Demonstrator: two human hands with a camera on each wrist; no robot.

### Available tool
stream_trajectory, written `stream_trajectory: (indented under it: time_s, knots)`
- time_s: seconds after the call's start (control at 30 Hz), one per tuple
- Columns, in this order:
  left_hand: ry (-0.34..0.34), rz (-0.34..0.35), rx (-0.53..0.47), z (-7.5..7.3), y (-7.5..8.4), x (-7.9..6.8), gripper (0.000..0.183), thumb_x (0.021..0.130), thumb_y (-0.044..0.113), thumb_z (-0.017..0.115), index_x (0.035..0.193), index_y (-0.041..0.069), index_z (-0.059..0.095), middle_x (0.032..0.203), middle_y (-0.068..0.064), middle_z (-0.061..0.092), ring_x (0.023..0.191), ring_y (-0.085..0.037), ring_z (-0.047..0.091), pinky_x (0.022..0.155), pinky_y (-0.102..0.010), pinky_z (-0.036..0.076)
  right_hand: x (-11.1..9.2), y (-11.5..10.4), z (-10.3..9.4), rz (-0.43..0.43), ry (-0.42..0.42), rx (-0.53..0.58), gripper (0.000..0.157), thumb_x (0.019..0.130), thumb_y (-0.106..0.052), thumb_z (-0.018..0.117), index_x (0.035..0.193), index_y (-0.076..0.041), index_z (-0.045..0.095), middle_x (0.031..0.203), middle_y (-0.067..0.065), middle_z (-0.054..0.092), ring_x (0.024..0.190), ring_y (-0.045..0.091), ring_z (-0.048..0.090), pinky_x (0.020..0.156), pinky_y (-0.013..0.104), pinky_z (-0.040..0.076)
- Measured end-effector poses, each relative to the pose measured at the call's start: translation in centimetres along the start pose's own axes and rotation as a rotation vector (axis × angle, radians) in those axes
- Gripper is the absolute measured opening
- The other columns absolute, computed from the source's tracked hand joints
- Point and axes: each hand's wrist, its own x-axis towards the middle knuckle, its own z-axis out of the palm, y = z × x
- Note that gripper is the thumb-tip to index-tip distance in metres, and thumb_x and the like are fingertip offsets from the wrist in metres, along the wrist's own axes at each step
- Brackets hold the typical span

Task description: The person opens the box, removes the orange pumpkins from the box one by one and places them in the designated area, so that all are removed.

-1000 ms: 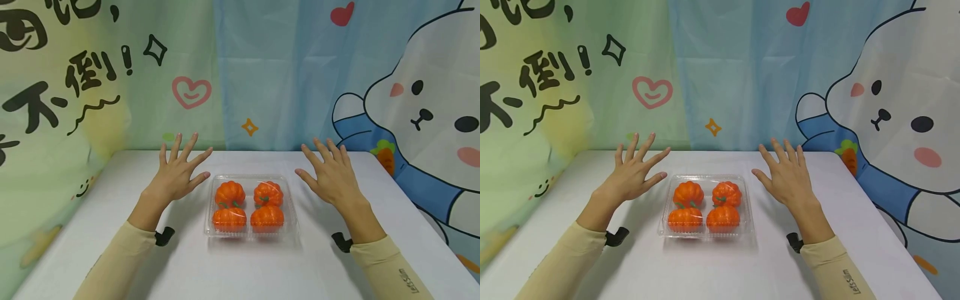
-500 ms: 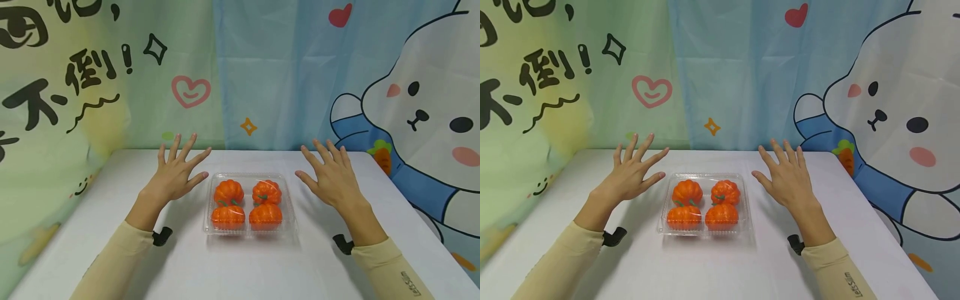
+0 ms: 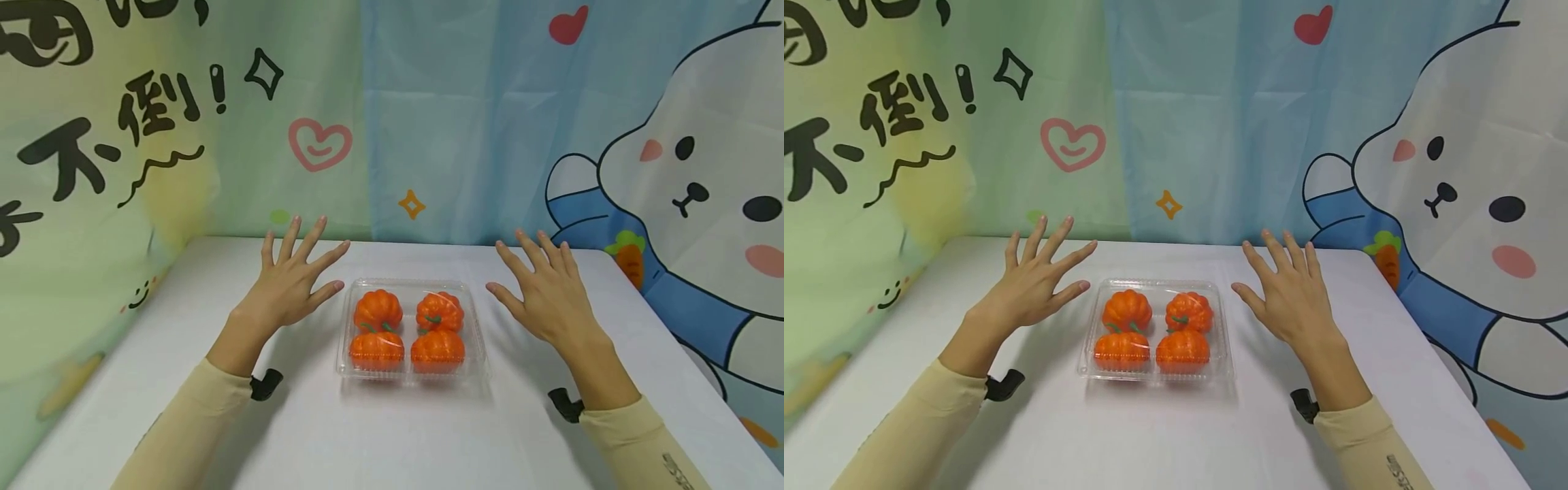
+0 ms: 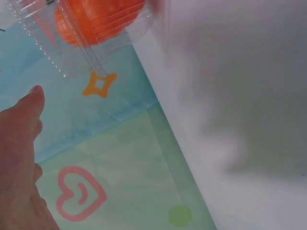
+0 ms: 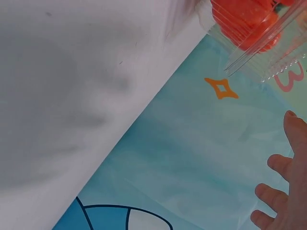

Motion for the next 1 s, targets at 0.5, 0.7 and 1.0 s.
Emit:
stream_trajectory:
  time_s: [0.5,0.7,1.0]
  knots:
    - [-0.013,0.017,-0.029,-0.1,0.5,-1.5,0.065,0.103,0.06,0.049,0.161,0.04,0.029,0.174,-0.002,-0.006,0.158,-0.039,-0.009,0.116,-0.077,0.002,-0.4,-1.6,0.4,-0.098,0.093,0.0,0.071,0.095,-0.05,0.067,0.154,-0.016,0.047,0.162,0.019,0.036,0.151,0.046,0.026,0.123,0.065,0.013]
    - [-0.019,0.019,-0.038,0.0,0.7,-2.0,0.064,0.102,0.059,0.05,0.161,0.039,0.031,0.174,-0.004,-0.001,0.158,-0.04,-0.006,0.115,-0.077,0.006,-0.3,-2.0,0.4,-0.099,0.082,0.017,0.072,0.095,-0.05,0.067,0.154,-0.016,0.047,0.163,0.018,0.036,0.152,0.045,0.025,0.124,0.063,0.011]
    - [-0.081,-0.009,-0.059,0.4,1.0,-2.5,0.068,0.1,0.064,0.049,0.161,0.038,0.031,0.174,-0.006,0.0,0.158,-0.041,-0.004,0.115,-0.077,0.004,-0.7,-2.5,0.5,-0.15,0.118,-0.039,0.071,0.093,-0.049,0.067,0.153,-0.015,0.048,0.16,0.019,0.039,0.149,0.045,0.029,0.124,0.062,0.011]
